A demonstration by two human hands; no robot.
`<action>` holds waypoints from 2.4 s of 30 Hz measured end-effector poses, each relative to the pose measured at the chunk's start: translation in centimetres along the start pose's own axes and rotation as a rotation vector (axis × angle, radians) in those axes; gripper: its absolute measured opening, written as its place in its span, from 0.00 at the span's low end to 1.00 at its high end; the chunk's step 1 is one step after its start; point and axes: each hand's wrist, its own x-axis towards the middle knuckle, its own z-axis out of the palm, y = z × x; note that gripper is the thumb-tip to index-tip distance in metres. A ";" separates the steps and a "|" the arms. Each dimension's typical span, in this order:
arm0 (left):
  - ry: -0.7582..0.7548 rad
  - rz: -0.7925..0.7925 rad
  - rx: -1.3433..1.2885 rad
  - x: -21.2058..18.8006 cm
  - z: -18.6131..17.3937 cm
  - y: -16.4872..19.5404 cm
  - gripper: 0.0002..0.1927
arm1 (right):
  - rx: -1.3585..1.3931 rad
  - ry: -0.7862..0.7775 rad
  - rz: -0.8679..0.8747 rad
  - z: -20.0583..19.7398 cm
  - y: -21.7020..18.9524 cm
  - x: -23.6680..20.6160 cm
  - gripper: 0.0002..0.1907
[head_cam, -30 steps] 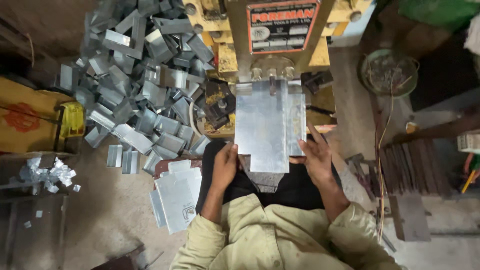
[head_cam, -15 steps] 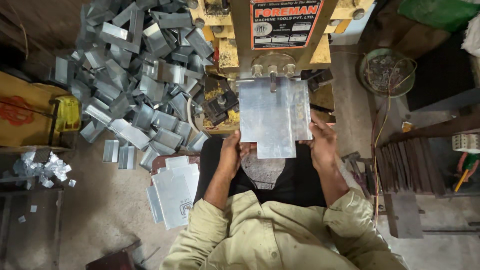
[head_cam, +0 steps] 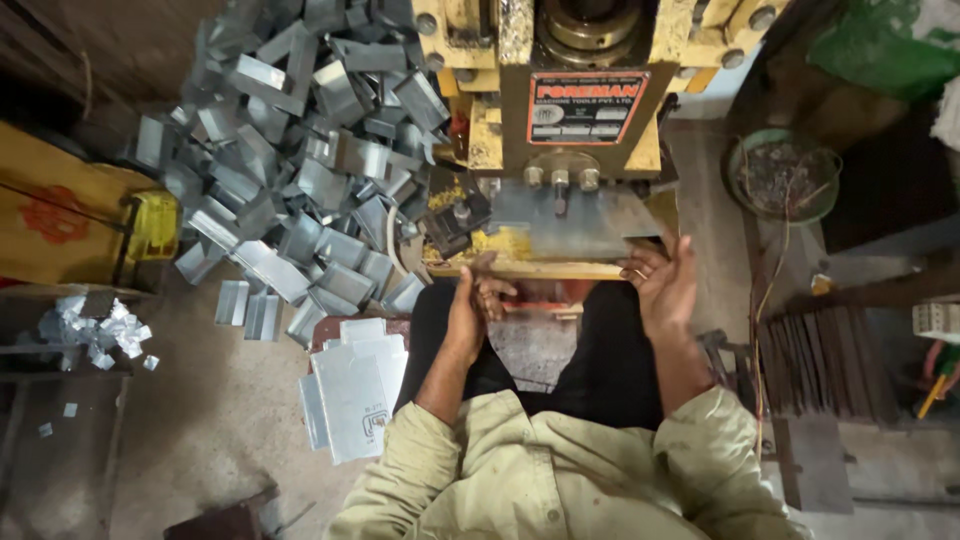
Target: The person places flat metal plates one by one into a bending machine, triggers the machine to bend them into a U-shape, and then places the finished parts into a pile on the floor.
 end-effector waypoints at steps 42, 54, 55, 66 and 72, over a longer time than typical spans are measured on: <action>0.135 0.003 0.264 1.0 2.8 0.3 0.14 | 0.165 -0.234 0.262 0.0 0.5 -3.5 0.37; -0.017 -0.095 -0.012 2.0 -1.8 -2.4 0.46 | 0.133 -0.257 0.272 0.5 -0.4 -3.1 0.39; -0.034 -0.094 -0.013 2.0 -1.9 -2.3 0.48 | 0.056 -0.170 0.280 0.6 -0.6 -2.7 0.39; -0.275 -0.043 0.064 -0.1 3.1 0.1 0.41 | -0.002 0.007 -0.004 2.5 -0.3 -0.7 0.17; -0.069 -0.065 0.219 -0.8 3.6 0.3 0.30 | -0.224 -0.358 0.312 5.3 0.1 -6.6 0.17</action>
